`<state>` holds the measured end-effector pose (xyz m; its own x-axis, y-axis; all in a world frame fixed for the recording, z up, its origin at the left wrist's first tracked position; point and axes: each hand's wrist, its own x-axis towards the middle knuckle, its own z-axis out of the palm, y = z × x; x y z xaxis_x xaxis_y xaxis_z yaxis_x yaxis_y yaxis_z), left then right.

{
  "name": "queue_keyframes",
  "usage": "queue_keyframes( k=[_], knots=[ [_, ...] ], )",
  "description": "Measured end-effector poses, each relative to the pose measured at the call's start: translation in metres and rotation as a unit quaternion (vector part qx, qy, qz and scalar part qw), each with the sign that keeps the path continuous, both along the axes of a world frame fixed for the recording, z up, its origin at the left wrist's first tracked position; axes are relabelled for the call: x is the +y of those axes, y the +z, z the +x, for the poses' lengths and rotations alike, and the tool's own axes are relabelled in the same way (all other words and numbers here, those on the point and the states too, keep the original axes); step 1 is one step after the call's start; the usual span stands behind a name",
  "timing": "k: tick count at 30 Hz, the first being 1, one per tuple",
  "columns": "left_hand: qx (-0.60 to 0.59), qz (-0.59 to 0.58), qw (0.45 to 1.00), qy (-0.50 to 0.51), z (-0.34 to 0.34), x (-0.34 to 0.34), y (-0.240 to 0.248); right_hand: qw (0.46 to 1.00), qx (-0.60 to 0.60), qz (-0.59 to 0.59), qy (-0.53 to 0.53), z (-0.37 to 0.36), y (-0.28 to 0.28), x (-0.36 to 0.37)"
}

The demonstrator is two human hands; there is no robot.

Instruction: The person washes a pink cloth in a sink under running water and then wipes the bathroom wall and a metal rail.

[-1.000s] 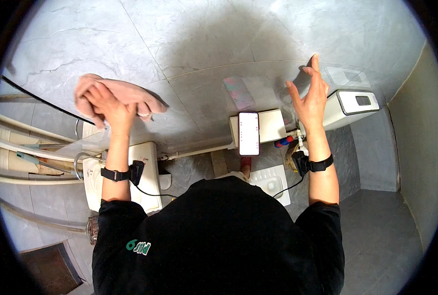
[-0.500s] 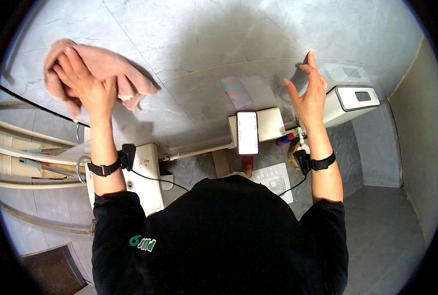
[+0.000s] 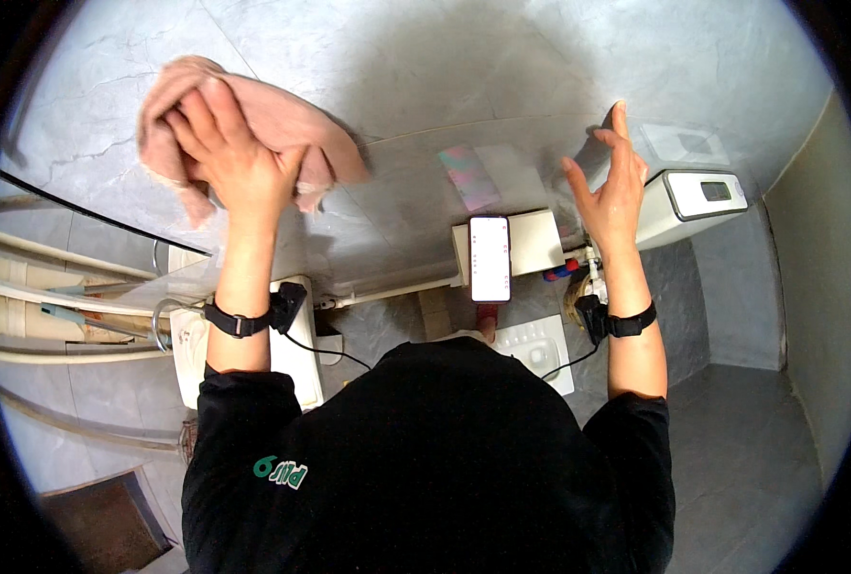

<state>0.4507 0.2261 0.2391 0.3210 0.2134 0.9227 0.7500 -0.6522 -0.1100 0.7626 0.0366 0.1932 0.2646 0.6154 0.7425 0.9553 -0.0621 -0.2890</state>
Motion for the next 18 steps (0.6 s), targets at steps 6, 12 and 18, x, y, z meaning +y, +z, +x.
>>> queue_keyframes(
  k=[6,12,18],
  knots=[
    [0.097,-0.202,0.975,0.012,0.005,-0.017,-0.073,1.0,-0.012,0.004,0.0,0.002,0.0,0.002],
    [0.172,-0.317,0.933,-0.018,-0.007,-0.021,-0.108,1.0,-0.012,0.013,0.0,0.006,0.0,0.0],
    [0.064,-0.107,0.986,-0.113,-0.002,-0.008,-0.016,1.0,0.01,-0.006,-0.001,0.003,0.003,-0.005]
  ],
)
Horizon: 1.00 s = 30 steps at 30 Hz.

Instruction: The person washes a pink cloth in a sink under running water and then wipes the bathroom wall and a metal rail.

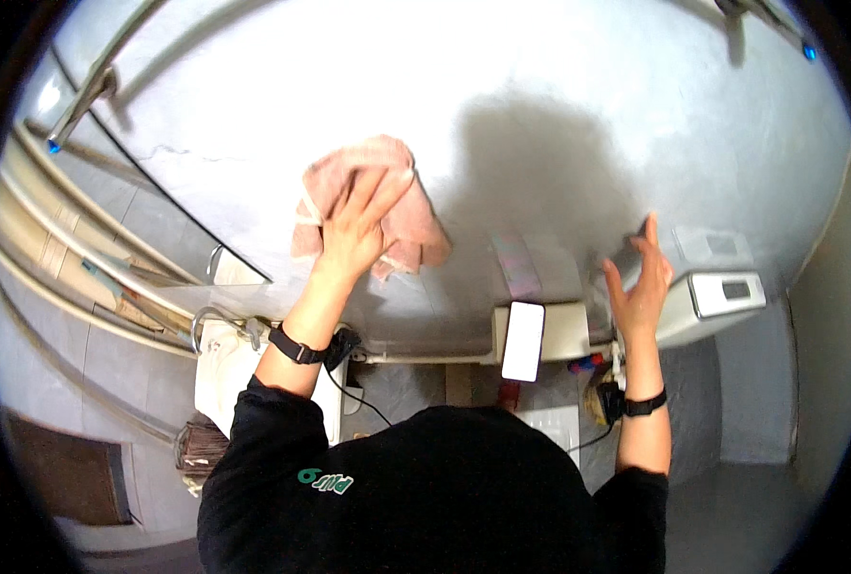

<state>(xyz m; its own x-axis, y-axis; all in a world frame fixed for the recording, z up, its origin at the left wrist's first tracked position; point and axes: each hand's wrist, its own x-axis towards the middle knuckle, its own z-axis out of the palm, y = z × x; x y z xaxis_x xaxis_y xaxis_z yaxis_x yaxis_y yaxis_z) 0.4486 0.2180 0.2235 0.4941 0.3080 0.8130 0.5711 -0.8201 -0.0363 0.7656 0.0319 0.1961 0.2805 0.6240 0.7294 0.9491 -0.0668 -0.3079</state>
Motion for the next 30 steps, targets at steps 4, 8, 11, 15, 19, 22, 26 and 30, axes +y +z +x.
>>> queue_keyframes(
  k=[4,8,11,15,19,22,26,30],
  knots=[
    [-0.077,0.126,0.987,0.058,-0.009,0.01,0.083,1.0,0.011,0.006,0.01,-0.001,-0.001,0.0],
    [-0.15,0.127,0.97,0.143,-0.014,0.008,0.104,0.999,0.038,-0.005,0.016,-0.006,0.002,-0.003],
    [-0.156,0.115,0.969,0.153,0.003,0.0,0.082,0.999,0.034,-0.004,0.01,-0.003,0.002,-0.005],
    [-0.162,0.045,0.982,0.081,0.035,-0.003,0.09,1.0,0.009,0.007,0.026,-0.003,-0.002,-0.001],
    [-0.098,0.005,0.995,-0.006,0.074,-0.021,0.107,0.999,-0.002,0.024,0.038,-0.001,0.001,-0.003],
    [-0.056,0.004,0.991,-0.125,0.101,-0.022,0.093,0.999,0.01,0.016,0.042,-0.006,0.004,-0.003],
    [-0.035,-0.05,0.973,-0.221,0.093,-0.019,0.101,0.999,0.01,-0.006,0.044,0.0,0.001,-0.003],
    [-0.123,0.061,0.988,-0.074,0.041,0.004,0.128,0.999,0.014,-0.01,0.035,0.009,-0.007,-0.008]
  ],
)
